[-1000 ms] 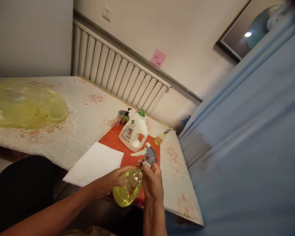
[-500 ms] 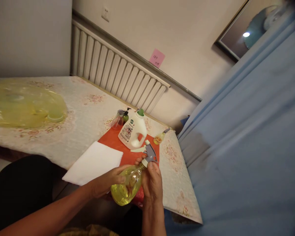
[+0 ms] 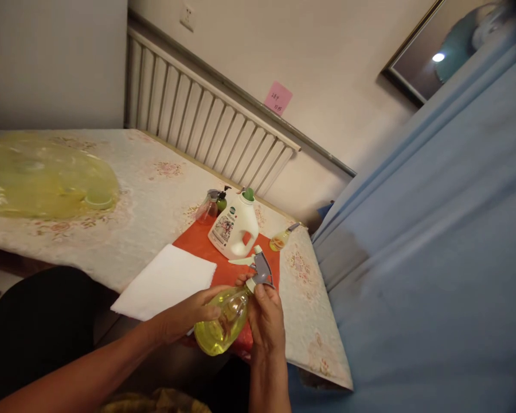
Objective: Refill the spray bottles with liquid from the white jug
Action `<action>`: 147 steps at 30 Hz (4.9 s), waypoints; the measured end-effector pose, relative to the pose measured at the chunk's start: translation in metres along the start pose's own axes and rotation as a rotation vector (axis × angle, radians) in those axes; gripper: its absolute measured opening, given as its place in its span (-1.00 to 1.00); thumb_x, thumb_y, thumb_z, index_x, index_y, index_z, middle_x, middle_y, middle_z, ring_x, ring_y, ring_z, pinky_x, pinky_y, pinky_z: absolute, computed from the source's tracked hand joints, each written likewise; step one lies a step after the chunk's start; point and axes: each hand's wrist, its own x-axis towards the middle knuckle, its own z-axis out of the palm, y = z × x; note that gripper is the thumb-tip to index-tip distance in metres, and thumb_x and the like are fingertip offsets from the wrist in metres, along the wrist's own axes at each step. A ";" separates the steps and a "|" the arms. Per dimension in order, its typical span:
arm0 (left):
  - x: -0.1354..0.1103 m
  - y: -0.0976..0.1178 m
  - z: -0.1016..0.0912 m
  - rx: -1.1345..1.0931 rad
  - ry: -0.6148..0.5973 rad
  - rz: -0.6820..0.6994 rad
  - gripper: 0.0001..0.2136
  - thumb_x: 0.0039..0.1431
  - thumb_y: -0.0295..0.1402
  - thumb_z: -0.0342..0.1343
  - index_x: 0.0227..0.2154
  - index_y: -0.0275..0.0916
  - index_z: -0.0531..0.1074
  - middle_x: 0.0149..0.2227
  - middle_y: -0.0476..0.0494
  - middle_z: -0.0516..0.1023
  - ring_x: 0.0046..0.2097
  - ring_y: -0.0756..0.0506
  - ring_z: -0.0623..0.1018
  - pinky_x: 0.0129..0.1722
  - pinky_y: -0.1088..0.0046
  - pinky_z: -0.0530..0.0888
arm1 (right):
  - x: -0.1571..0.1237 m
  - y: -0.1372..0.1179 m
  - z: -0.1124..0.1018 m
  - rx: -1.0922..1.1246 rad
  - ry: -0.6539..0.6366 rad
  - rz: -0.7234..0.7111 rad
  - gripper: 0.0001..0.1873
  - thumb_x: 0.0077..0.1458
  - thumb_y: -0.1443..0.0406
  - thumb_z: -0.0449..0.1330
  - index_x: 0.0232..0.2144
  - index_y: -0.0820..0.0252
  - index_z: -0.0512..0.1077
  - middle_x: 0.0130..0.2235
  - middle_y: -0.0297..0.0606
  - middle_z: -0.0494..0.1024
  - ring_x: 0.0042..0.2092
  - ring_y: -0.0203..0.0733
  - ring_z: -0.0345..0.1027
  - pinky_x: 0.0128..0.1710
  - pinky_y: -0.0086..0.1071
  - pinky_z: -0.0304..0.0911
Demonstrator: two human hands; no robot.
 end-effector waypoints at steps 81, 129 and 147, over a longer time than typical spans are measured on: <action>0.092 -0.065 -0.041 0.870 0.238 0.234 -0.53 -0.05 -0.42 0.15 0.00 -0.25 0.38 -0.02 -0.23 0.51 0.01 -0.24 0.50 0.07 0.20 0.40 | 0.045 0.075 -0.072 -0.769 0.300 -0.227 -0.78 -0.04 0.20 0.28 -0.32 0.20 0.47 -0.38 -0.37 0.51 -0.32 -0.21 0.36 -0.26 -0.38 0.27; 0.091 -0.015 0.029 1.262 0.550 0.166 -0.83 0.03 -0.55 -0.01 -0.32 -0.18 0.26 -0.23 -0.14 0.42 -0.16 -0.15 0.44 -0.15 0.31 0.40 | 0.054 0.104 -0.075 -0.969 0.582 -0.365 -0.80 0.00 0.13 0.18 -0.45 0.13 0.37 -0.46 -0.28 0.56 -0.41 -0.14 0.40 -0.37 -0.34 0.25; 0.090 -0.009 0.017 1.245 0.456 0.034 -0.86 0.10 -0.56 -0.04 -0.32 -0.19 0.27 -0.23 -0.14 0.44 -0.21 -0.14 0.48 -0.24 0.41 0.35 | 0.047 0.088 -0.087 -0.989 0.275 -0.410 -0.68 0.07 0.17 0.15 -0.17 0.20 0.49 -0.19 -0.17 0.55 -0.15 -0.08 0.42 -0.12 -0.26 0.31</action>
